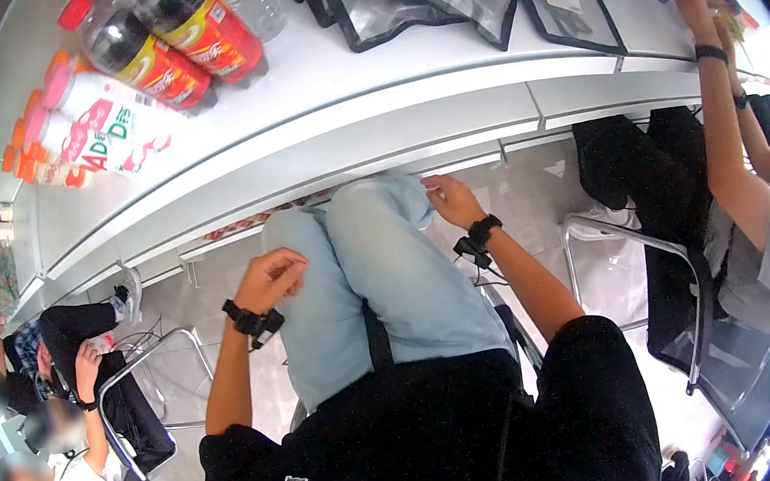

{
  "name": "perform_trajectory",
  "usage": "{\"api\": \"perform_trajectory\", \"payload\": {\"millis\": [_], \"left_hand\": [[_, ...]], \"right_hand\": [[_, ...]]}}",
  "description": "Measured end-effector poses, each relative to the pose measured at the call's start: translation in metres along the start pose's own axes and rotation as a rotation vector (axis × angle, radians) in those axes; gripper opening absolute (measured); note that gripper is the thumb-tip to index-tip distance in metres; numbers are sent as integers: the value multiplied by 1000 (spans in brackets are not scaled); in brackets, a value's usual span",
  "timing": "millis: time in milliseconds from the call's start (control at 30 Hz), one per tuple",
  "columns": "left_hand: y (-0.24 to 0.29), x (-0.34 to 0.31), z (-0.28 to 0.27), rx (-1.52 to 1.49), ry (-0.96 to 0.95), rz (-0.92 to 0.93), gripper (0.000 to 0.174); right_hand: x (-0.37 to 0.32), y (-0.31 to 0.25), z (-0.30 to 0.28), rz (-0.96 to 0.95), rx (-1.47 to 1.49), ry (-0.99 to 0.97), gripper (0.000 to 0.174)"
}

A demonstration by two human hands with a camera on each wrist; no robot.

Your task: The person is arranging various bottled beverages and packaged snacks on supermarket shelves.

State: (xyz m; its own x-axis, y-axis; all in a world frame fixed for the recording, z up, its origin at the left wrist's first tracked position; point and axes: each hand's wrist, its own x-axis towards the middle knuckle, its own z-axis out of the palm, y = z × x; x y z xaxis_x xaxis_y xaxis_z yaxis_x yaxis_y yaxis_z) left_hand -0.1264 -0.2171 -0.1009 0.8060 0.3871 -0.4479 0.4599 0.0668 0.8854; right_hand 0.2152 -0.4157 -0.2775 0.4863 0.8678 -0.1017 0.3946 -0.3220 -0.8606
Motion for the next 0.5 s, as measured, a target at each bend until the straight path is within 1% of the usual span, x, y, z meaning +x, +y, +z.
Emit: {"api": "perform_trajectory", "payload": {"millis": [33, 67, 133, 167, 200, 267, 400, 433, 467, 500], "left_hand": [[-5, 6, 3, -26, 23, -14, 12], [-10, 10, 5, -52, 49, -30, 12], [-10, 17, 9, -120, 128, -52, 12], [-13, 19, 13, -111, 136, -62, 12], [-17, 20, 15, -102, 148, -72, 12], [-15, 26, 17, -94, 163, -73, 12], [-14, 33, 17, -130, 140, -96, 13], [-10, 39, 13, -142, 135, -106, 14], [-10, 40, 14, -132, 181, -141, 15], [-7, 32, 19, -154, 183, -145, 14]], "right_hand": [[7, 19, 13, 12, -37, 25, 33], [18, 42, 29, -4, -53, 59, 42], [39, 62, 55, 68, -89, 91, 44], [51, 68, 66, 101, -103, 105, 45], [68, 73, 72, 167, -177, 6, 47], [93, 83, 89, 192, -124, -11, 48], [123, 108, 131, 192, -213, -12, 49], [125, 110, 142, 141, -302, 64, 48], [130, 116, 152, 36, -246, 265, 48], [127, 98, 136, 118, -270, -55, 46]]}}
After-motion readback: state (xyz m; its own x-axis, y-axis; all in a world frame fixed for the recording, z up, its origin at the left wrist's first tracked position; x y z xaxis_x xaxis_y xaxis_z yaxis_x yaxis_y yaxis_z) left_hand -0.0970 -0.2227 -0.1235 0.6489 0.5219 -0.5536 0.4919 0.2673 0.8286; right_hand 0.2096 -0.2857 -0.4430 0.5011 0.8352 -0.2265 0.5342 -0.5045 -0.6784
